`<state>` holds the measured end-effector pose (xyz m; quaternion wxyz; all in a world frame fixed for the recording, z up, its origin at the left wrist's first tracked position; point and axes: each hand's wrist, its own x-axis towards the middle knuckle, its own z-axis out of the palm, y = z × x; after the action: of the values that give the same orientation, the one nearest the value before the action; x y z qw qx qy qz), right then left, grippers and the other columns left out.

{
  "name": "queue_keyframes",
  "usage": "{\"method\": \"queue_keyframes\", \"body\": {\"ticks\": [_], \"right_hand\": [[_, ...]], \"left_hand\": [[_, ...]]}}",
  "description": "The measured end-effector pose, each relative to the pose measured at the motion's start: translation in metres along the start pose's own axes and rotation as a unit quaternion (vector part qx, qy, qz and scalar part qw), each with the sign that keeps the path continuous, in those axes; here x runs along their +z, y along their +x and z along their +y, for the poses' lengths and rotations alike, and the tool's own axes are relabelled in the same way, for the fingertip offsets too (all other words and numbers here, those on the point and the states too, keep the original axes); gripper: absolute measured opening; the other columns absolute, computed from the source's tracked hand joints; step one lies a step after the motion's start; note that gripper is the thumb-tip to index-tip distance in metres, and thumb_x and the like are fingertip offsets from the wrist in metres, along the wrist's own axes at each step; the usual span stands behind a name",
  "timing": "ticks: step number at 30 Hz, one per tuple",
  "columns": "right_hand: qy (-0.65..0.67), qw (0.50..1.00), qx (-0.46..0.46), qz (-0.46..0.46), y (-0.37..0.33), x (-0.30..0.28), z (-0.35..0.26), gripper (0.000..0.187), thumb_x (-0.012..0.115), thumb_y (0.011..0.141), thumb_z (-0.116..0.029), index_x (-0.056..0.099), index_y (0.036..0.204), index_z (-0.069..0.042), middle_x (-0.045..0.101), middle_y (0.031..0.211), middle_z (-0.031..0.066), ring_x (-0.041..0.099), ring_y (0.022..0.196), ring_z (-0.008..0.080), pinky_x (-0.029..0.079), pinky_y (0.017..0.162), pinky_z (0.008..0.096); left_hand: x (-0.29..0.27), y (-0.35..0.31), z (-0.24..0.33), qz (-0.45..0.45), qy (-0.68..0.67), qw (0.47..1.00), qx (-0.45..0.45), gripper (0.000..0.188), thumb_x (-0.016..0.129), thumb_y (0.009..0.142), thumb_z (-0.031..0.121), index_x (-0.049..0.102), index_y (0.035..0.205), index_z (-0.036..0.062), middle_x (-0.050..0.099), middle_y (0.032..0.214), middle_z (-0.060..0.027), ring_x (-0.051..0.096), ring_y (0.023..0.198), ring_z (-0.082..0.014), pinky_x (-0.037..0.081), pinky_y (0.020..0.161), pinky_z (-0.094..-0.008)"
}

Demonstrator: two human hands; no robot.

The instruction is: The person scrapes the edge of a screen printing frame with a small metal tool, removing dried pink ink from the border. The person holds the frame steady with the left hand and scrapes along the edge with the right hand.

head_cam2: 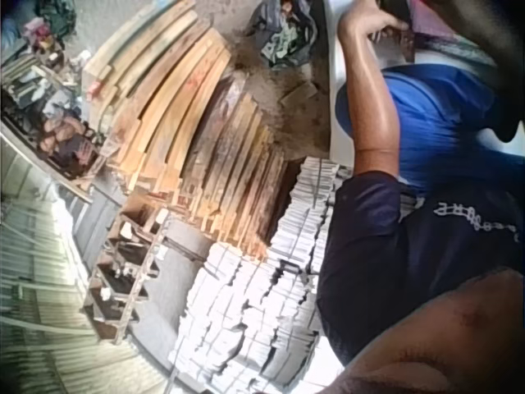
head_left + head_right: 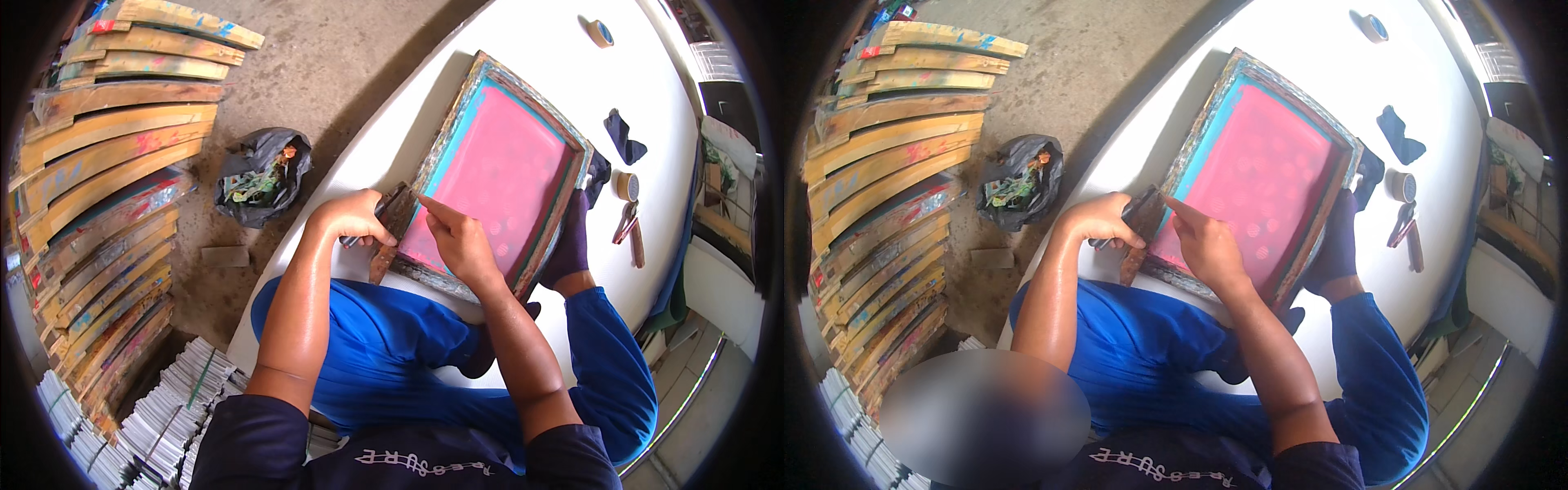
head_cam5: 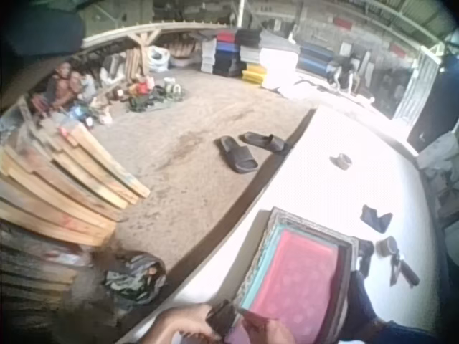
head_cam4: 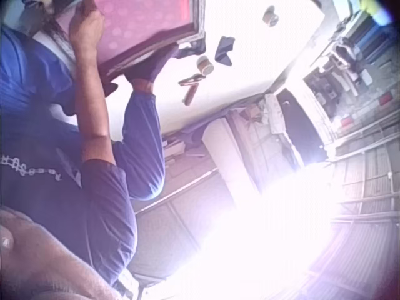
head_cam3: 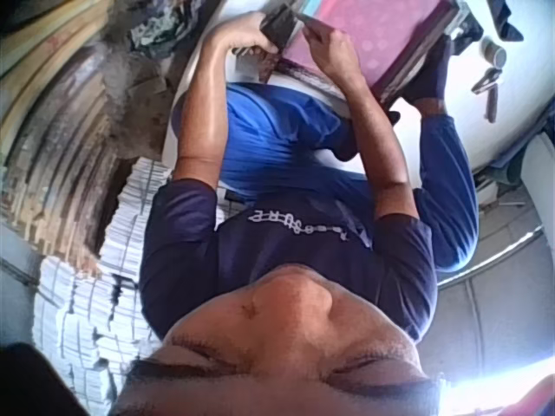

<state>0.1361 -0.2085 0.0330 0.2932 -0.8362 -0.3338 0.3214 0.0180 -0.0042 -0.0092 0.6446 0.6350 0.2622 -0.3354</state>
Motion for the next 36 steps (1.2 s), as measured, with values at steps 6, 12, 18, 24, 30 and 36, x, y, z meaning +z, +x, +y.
{"method": "queue_keyframes", "body": {"ticks": [6,12,18,24,30,36], "right_hand": [[-0.022,0.995,0.089,-0.027,-0.015,-0.015,-0.004,0.034,0.060,0.103,-0.022,0.068,0.136,-0.018,0.073,0.100,0.0248,0.072,0.096,0.0427,0.055,0.084,0.0498],[-0.019,0.998,0.054,-0.025,-0.012,-0.012,-0.006,0.034,0.059,0.103,-0.021,0.068,0.135,-0.017,0.073,0.096,0.0250,0.072,0.092,0.0431,0.056,0.081,0.0510],[-0.056,0.998,0.025,-0.001,-0.014,-0.010,-0.013,0.033,0.058,0.103,-0.021,0.069,0.134,-0.016,0.073,0.093,0.0258,0.071,0.092,0.0437,0.056,0.082,0.0525],[-0.079,0.995,0.060,-0.019,-0.012,-0.011,-0.023,0.034,0.058,0.103,-0.021,0.068,0.135,-0.016,0.073,0.096,0.0252,0.071,0.093,0.0441,0.056,0.084,0.0521],[-0.004,0.998,0.055,-0.023,-0.021,-0.014,-0.009,0.036,0.059,0.102,-0.019,0.067,0.137,-0.015,0.073,0.097,0.0253,0.071,0.095,0.0445,0.056,0.084,0.0503],[-0.051,0.997,0.041,-0.037,-0.049,-0.001,-0.008,0.033,0.059,0.102,-0.019,0.069,0.133,-0.014,0.073,0.099,0.0252,0.071,0.096,0.0436,0.055,0.083,0.0516]], "left_hand": [[0.002,0.000,0.005,0.040,0.004,0.999,0.017,0.044,0.081,0.088,0.036,0.066,0.103,-0.0018,0.069,0.080,-0.0081,0.067,0.063,-0.0163,0.052,0.052,-0.0325],[0.004,-0.004,0.019,0.108,0.003,0.994,-0.023,0.051,0.075,0.094,0.046,0.065,0.113,-0.0007,0.070,0.082,-0.0090,0.068,0.064,-0.0175,0.049,0.047,-0.0338],[0.005,0.009,0.005,0.128,0.022,0.992,0.000,0.042,0.075,0.094,0.041,0.068,0.105,0.0011,0.067,0.073,-0.0078,0.065,0.058,-0.0165,0.047,0.045,-0.0341],[0.006,0.006,0.011,0.129,0.031,0.991,0.001,0.039,0.079,0.089,0.038,0.069,0.095,0.0010,0.066,0.066,-0.0082,0.062,0.053,-0.0167,0.046,0.043,-0.0356],[0.001,-0.002,0.010,0.109,0.000,0.994,0.007,0.033,0.085,0.084,0.027,0.065,0.092,0.0019,0.067,0.069,-0.0071,0.065,0.058,-0.0161,0.047,0.045,-0.0348],[-0.006,0.004,-0.009,0.071,0.007,0.997,0.028,0.035,0.087,0.080,0.018,0.062,0.097,0.0010,0.068,0.074,-0.0069,0.068,0.063,-0.0156,0.050,0.050,-0.0325]]}}
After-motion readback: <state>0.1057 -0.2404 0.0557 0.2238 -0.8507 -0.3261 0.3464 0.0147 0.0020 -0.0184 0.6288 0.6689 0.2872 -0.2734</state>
